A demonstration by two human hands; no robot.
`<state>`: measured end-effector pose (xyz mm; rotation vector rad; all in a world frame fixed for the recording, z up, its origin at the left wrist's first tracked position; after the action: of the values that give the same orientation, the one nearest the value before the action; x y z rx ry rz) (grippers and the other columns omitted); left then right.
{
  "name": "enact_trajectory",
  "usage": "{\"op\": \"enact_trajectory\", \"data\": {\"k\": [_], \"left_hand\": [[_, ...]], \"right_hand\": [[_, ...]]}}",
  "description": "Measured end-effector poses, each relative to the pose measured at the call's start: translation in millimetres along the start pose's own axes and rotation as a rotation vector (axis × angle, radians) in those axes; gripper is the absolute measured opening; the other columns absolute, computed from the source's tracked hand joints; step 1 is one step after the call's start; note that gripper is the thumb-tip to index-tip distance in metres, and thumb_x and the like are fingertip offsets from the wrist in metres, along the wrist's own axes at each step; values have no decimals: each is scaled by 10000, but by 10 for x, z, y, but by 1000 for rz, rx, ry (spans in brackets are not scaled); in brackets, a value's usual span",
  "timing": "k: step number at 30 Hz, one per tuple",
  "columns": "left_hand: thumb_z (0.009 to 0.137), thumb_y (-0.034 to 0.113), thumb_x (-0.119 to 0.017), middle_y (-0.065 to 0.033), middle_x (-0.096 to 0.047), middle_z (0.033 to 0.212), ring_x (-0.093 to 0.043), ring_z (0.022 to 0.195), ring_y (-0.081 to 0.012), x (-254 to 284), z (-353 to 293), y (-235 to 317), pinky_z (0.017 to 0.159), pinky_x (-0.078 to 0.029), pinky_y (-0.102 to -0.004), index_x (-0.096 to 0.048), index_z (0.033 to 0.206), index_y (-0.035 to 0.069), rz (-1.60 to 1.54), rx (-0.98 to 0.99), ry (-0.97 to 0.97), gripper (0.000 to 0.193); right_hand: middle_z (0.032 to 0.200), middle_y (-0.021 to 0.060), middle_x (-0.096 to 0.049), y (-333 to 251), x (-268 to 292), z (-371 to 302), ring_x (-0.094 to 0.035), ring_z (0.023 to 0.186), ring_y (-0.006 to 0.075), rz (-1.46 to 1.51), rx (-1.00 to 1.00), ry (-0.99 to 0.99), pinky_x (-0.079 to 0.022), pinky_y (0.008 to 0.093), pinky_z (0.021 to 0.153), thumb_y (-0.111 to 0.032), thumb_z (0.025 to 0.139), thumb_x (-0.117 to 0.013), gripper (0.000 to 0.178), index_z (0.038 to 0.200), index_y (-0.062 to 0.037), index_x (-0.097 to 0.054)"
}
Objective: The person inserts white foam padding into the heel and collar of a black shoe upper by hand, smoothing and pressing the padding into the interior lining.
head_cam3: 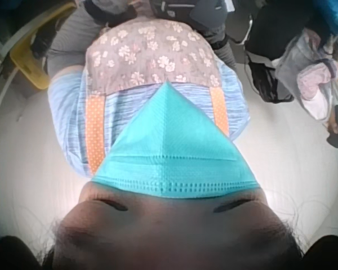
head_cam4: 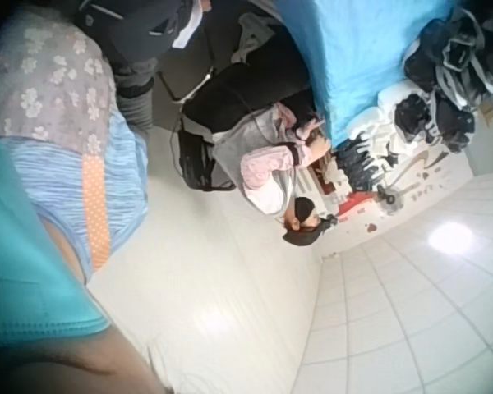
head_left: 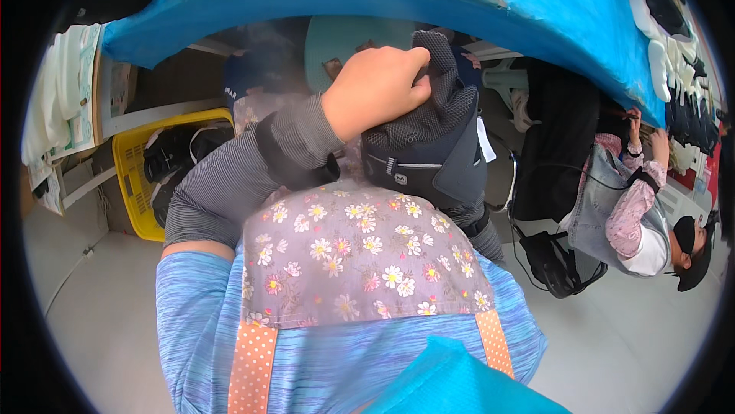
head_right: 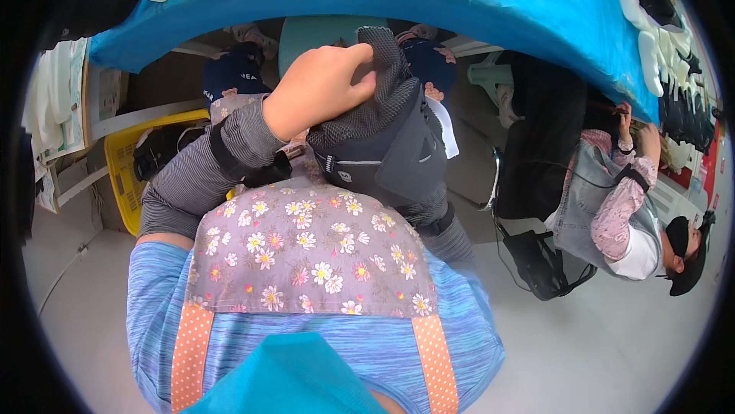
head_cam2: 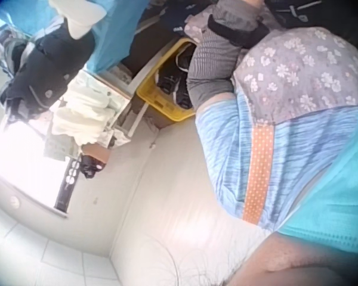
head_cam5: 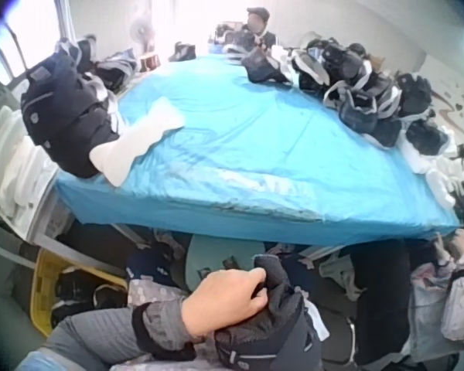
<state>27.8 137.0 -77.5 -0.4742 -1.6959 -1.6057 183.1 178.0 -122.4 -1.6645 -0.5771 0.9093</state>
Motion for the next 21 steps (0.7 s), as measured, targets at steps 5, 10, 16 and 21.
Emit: {"op": "enact_trajectory", "data": {"k": [5, 10, 16, 21], "left_hand": [[815, 254, -662, -214, -662, 764, -651, 744, -411, -266, -109, 90, 698, -534, -469, -656, 927, 37, -1, -27, -68, 245], [818, 266, -648, -178, -662, 751, -655, 757, -385, -457, -41, 246, 695, -534, -461, -671, 889, 58, 23, -32, -147, 221], [724, 98, -770, -74, -623, 989, -601, 891, -263, -184, 225, 636, 771, -481, -367, -637, 1001, 73, 269, -420, 298, 309], [799, 145, -765, -118, -684, 895, -652, 821, -303, -291, 59, 1058, 728, -523, -355, -687, 951, 21, -79, -411, 56, 211]], "right_hand": [[1404, 116, -480, 44, 154, -382, -488, 1279, 215, 14, -18, -9, -426, 341, 1056, -248, 970, -590, 591, 1464, -24, -355], [1401, 116, -482, 14, 354, -591, -491, 1276, 213, 22, -17, -9, -429, 340, 1053, -244, 968, -596, 593, 1463, -23, -357], [1397, 116, -485, -111, 541, -651, -495, 1271, 212, 15, -5, 29, -433, 338, 1049, -239, 965, -603, 596, 1462, -22, -358], [1394, 115, -488, -195, 746, -710, -498, 1268, 210, -26, -19, 37, -436, 337, 1046, -235, 962, -609, 598, 1462, -22, -360]]}}
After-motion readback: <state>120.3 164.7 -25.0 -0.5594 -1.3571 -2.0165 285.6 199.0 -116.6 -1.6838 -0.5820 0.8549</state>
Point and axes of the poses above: each hand's wrist, its own z-axis towards the middle knuckle, its own x-axis out of the back of the hand, y = z × x, the point moved 4 cm from there along z, towards the middle knuckle
